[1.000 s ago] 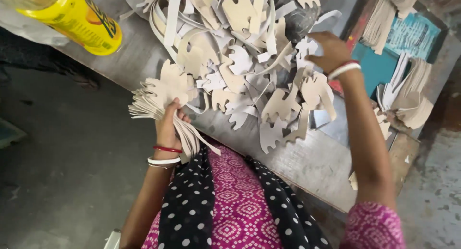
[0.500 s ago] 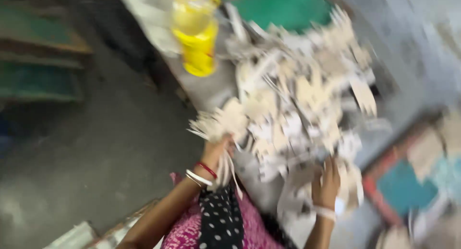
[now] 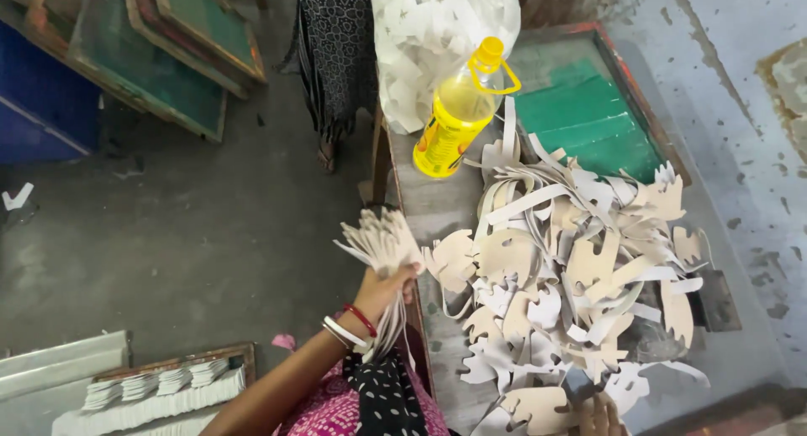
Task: The person sorts a large pile of white, hand-shaped craft materials on a metal table. They pick up the items, separate them into smaller stacks, and arrange them neatly on the surface. The person also briefly handles a plastic bag and a yellow bottle during the process.
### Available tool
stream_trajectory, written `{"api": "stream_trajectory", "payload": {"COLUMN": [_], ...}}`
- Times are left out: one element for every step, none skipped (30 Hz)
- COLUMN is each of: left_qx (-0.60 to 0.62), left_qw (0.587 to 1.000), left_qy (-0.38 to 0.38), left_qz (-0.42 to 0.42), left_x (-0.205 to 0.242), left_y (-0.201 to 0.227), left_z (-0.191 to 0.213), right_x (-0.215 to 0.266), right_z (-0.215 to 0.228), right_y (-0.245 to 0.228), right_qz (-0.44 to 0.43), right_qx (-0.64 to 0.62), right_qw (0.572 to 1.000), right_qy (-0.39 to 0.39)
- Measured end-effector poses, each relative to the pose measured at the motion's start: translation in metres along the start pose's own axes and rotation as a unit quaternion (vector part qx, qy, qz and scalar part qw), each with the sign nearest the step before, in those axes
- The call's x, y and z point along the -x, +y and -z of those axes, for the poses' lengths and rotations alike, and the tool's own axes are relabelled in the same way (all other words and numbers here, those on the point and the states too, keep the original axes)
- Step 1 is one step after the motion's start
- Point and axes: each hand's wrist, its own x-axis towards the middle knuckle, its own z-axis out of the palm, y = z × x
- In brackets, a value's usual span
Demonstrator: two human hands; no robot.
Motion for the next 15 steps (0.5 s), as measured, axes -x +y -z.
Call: {"api": "stream_trajectory", "payload": {"left_qx": [-0.002,-0.004,-0.007,0.001,0.009,0.006,0.014,0.025,0.024,0.031,0.037,0.036,0.039,0.041,0.04], "left_qw": [0.999,0.998,0.998,0.997,0.996,0.996,0.995,0.994,0.994,0.994,0.995,0.995,0.995,0.996,0.996], "left_qy": [0.031,0.062,0.061,0.071,0.081,0.081,0.084,0.087,0.088,0.085,0.083,0.084,0.077,0.069,0.069], "left_qz": [-0.006,-0.012,-0.014,-0.022,-0.031,-0.032,-0.045,-0.058,-0.057,-0.054,-0.05,-0.049,-0.049,-0.049,-0.048], "left_x": [0.005,0.009,0.011,0.012,0.013,0.013,0.012,0.012,0.012,0.012,0.011,0.012,0.013,0.013,0.011], "left_y": [0.011,0.024,0.029,0.035,0.04,0.042,0.044,0.044,0.042,0.041,0.039,0.038,0.037,0.035,0.031], "left_z": [0.001,0.002,0.004,0.007,0.009,0.01,0.011,0.012,0.011,0.011,0.01,0.009,0.007,0.005,0.004], "right_x": [-0.02,-0.041,-0.044,-0.047,-0.05,-0.044,-0.037,-0.032,-0.024,-0.019,-0.013,-0.008,-0.004,0.003,0.001], "right_z": [-0.02,-0.046,-0.05,-0.056,-0.063,-0.061,-0.06,-0.057,-0.051,-0.048,-0.044,-0.04,-0.035,-0.031,-0.027], "right_y": [0.002,-0.002,-0.005,-0.008,-0.012,-0.012,-0.012,-0.01,-0.007,-0.006,-0.004,-0.003,-0.003,-0.002,-0.011], "right_qz": [0.002,0.003,0.004,0.005,0.006,0.007,0.007,0.009,0.011,0.013,0.015,0.017,0.018,0.019,0.02], "right_qx": [-0.005,-0.01,-0.016,-0.022,-0.027,-0.032,-0.036,-0.04,-0.043,-0.048,-0.052,-0.056,-0.06,-0.064,-0.067], "right_qw": [1.0,1.0,1.0,0.999,0.999,0.999,0.998,0.998,0.997,0.997,0.996,0.996,0.995,0.995,0.994], "right_qy": [0.006,0.013,0.02,0.028,0.036,0.042,0.048,0.052,0.057,0.061,0.066,0.069,0.073,0.078,0.083]}}
